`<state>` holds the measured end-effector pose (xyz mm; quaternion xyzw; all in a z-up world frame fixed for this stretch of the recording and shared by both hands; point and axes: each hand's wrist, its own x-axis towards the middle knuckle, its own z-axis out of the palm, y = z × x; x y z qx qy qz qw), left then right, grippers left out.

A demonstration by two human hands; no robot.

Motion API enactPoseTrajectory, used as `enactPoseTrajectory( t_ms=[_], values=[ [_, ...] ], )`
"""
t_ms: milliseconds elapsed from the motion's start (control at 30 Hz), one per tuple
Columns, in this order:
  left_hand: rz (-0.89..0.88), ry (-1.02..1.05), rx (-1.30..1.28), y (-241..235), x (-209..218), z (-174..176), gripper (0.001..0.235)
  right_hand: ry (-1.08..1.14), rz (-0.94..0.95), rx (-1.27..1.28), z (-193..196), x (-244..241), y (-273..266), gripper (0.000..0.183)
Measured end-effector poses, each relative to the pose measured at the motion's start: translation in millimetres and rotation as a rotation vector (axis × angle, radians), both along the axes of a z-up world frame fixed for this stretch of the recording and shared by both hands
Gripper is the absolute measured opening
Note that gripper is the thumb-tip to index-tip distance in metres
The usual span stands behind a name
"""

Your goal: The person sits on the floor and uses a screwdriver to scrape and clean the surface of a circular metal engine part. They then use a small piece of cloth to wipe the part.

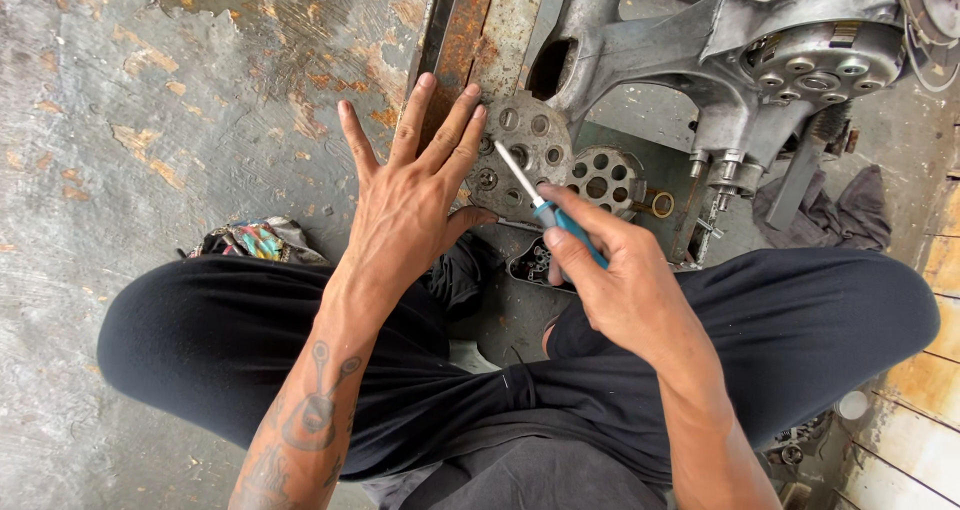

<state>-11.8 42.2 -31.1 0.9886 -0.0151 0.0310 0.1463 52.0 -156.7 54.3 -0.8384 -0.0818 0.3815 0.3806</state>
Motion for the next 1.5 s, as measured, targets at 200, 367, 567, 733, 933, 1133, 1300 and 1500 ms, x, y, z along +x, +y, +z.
enactPoseTrajectory(
  t_ms=[200,367,567,733,933,1133,1300,1500],
  values=[
    [0.018,0.012,-0.002,-1.9,-1.0,3.9,0.100,-0.029,-0.076,-0.032,1.9,-1.0,1.3,0.049],
    [0.031,0.011,0.002,-5.8,-0.9,7.1,0.100,-0.030,-0.018,0.032,-3.5,7.4,2.1,0.047],
    [0.053,0.000,0.010,-8.9,-0.9,6.0,0.095,-0.016,0.020,-0.110,13.9,7.6,15.3,0.051],
    [0.043,-0.005,-0.003,-10.2,0.3,5.8,0.093,0.046,0.084,-0.268,21.8,1.3,22.5,0.051],
    [0.049,-0.008,-0.032,-4.3,2.1,4.3,0.101,-0.052,-0.035,-0.134,14.3,0.2,12.6,0.052],
    [0.015,-0.003,-0.071,-3.6,3.5,11.7,0.090,-0.005,0.035,-0.167,17.6,12.5,17.8,0.049],
    [0.065,0.023,-0.020,-11.6,4.1,13.1,0.089,0.033,-0.028,-0.244,19.2,14.1,31.0,0.050],
    [0.046,0.014,-0.049,-9.4,4.9,12.4,0.084,-0.072,-0.060,-0.221,15.2,-10.8,40.6,0.048]
  ],
)
